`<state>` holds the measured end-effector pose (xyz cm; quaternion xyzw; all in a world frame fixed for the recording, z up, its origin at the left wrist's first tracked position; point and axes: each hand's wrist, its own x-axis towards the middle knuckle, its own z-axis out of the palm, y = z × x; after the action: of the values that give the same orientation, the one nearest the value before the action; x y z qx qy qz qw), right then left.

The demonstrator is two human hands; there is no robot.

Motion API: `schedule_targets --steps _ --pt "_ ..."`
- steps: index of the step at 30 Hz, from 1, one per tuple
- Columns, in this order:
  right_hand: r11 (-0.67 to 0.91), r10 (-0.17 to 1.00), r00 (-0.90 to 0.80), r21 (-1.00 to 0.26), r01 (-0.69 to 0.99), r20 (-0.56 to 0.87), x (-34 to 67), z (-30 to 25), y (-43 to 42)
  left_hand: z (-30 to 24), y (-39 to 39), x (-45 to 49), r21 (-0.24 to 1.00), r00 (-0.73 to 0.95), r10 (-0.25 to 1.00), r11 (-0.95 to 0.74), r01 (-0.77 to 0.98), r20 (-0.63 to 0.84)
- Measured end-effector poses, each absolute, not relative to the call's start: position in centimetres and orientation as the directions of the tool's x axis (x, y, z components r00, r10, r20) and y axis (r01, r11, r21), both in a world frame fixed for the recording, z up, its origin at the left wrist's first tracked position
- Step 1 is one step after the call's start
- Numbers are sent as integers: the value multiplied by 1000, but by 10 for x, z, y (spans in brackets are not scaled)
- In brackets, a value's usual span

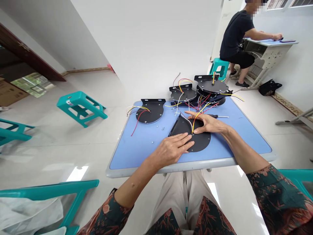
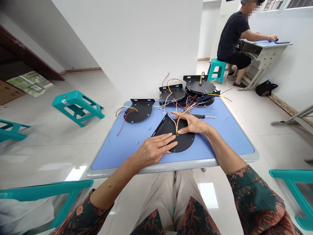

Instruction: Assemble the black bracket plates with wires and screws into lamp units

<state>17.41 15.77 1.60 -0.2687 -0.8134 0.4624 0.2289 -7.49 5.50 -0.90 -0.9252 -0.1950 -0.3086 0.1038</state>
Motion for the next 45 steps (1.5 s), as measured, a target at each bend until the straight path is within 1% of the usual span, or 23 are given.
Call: schedule_targets --steps 3,8,12,21,28,32,36,45 --pt "434 655 -746 -868 241 121 175 17 156 -9 54 -74 -68 726 298 -901 428 620" --pt "499 620 -773 -827 258 133 176 19 157 -9 53 -71 -68 722 316 -891 448 616" --pt "513 641 -756 -806 295 131 176 20 156 -8 53 -71 -70 733 326 -889 452 597" --pt "544 633 -764 -775 321 128 175 23 153 -9 51 -71 -74 747 339 -885 459 572" --pt "589 659 -743 -697 409 121 176 27 148 -7 48 -72 -71 765 353 -886 459 539" --pt "613 658 -740 -670 419 140 176 28 146 -8 47 -73 -75 773 353 -887 456 527" --pt "621 654 -740 -672 404 159 176 28 145 -8 46 -74 -77 786 361 -887 456 502" --pt "603 614 -768 -736 308 181 177 29 142 -5 45 -74 -74 790 357 -890 449 497"
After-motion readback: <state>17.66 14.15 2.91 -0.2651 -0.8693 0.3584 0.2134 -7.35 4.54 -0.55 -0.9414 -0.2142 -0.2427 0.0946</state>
